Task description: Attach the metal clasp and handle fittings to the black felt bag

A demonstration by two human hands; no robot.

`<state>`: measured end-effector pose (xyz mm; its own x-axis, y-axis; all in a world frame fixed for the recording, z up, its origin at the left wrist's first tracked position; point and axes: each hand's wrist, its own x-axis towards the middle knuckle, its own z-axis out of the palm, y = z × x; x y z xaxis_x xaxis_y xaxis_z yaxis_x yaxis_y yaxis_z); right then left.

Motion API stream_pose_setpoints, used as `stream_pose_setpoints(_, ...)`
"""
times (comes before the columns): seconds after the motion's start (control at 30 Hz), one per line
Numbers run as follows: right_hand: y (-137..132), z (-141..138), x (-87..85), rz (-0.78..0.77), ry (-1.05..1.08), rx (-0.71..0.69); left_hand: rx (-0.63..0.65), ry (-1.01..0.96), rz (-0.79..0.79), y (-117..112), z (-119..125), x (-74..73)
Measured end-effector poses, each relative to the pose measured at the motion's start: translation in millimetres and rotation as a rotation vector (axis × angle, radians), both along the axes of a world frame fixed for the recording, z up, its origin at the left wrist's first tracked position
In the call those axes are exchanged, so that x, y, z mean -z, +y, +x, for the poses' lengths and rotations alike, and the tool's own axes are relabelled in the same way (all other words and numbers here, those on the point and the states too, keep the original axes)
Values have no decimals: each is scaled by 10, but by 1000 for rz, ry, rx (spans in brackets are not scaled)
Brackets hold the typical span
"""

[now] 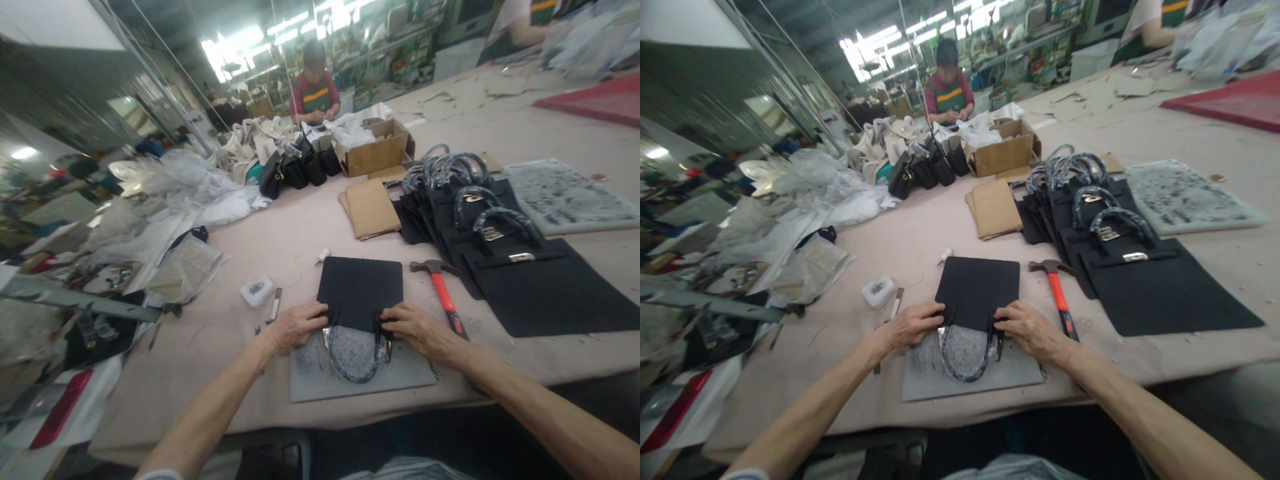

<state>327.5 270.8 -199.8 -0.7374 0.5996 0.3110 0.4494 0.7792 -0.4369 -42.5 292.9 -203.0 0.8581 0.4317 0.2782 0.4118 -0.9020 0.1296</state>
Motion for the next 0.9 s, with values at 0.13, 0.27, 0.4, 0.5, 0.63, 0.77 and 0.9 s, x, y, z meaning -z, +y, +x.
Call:
stream_pose_setpoints(0.13,-64,-93,94,113,-3,69,-90,-105,66,-140,131,17)
stream_pose_setpoints(0.27,-114,-38,401,244,142,157,-214,-29,72,-364,278,25)
stream_pose_setpoints(0.4,104,62,719,198,252,180,-276,124,58,-446,350,96)
stream_pose_setpoints(0.5,208,89,766,121,251,130,-346,140,61,-534,415,129)
stream_pose_setpoints(0.63,168,78,669,131,200,134,-400,28,26,-684,483,120)
stream_pose_setpoints(0.77,89,26,559,142,181,191,-726,-290,-70,-807,291,8)
stream_pose_setpoints(0.9,15,-64,380,210,198,290,-1484,-229,-255,-915,-200,-151)
